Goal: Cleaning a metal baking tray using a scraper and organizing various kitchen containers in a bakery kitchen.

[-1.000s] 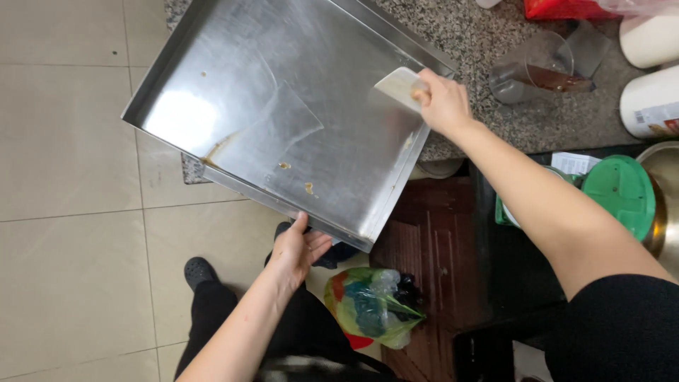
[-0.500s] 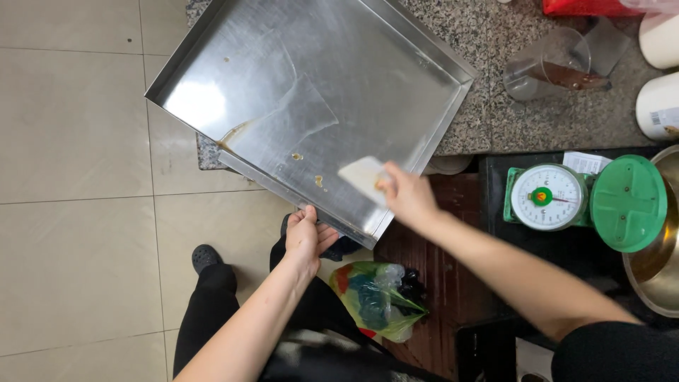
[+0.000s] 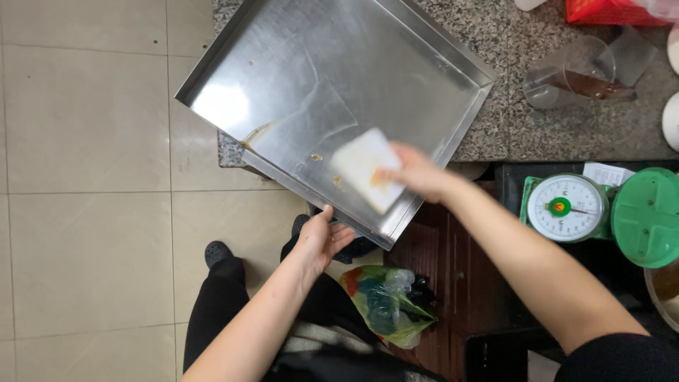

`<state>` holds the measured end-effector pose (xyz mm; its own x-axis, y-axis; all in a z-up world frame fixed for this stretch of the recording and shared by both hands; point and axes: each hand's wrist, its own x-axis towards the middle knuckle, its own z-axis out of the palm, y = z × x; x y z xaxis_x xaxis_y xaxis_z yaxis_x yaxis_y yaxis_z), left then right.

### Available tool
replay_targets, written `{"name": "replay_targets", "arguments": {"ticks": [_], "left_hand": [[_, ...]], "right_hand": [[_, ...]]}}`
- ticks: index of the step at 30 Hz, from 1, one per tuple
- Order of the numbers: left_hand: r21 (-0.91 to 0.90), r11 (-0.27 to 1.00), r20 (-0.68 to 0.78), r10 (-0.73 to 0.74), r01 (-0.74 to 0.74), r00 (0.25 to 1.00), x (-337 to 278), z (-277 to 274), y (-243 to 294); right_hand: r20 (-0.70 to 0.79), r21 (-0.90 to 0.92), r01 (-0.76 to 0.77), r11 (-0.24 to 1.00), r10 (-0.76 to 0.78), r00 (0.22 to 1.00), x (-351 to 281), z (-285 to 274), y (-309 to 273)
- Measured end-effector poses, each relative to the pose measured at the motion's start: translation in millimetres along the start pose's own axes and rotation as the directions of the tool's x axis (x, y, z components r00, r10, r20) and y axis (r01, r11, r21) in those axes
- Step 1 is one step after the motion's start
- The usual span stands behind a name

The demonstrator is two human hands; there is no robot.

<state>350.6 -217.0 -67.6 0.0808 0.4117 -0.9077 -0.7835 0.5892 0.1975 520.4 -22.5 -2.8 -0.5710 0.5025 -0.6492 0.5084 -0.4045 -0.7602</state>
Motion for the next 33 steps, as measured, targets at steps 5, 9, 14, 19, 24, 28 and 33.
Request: {"name": "replay_targets", "arguments": {"ticks": [5,9,14,19,24,28,33], "left_hand": [[0.04,0.999,0.039,-0.007,0.006,0.999,4,-9,13],[-0.132,0.987,-0.006,0.094,-0.094,0.996,15,-23,19],[-0.211,0.967,-0.021,0.145,-0.146,0.989,-2,-13,32],[-0.225,0.966,-0.013,0.131,-0.13,0.991,27,-23,24],[-0.237,0.963,0.043,0.14,-0.127,0.989,32,-32,25],[-0.149,0.978,0.034,0.155,-0.148,0.987,24,-28,37],[-0.094,0.963,-0.03,0.253,-0.255,0.967,-7,-27,69]], "right_hand": [[-0.413,-0.346,0.083,0.935,-0.231,0.881,34,-113,-5],[-0.618,-0.665,-0.144,0.732,-0.432,0.656,29,-132,-11],[-0.538,-0.713,-0.118,0.691,-0.431,0.724,20,-11,-3],[-0.3,-0.693,0.017,0.72,-0.31,0.902,-1,98,-7],[-0.024,-0.324,0.145,0.935,-0.161,0.987,37,53,-2],[-0.215,-0.146,0.086,0.985,-0.117,0.97,58,-10,-41],[-0.517,-0.394,0.112,0.912,-0.32,0.794,92,-55,-22]]}}
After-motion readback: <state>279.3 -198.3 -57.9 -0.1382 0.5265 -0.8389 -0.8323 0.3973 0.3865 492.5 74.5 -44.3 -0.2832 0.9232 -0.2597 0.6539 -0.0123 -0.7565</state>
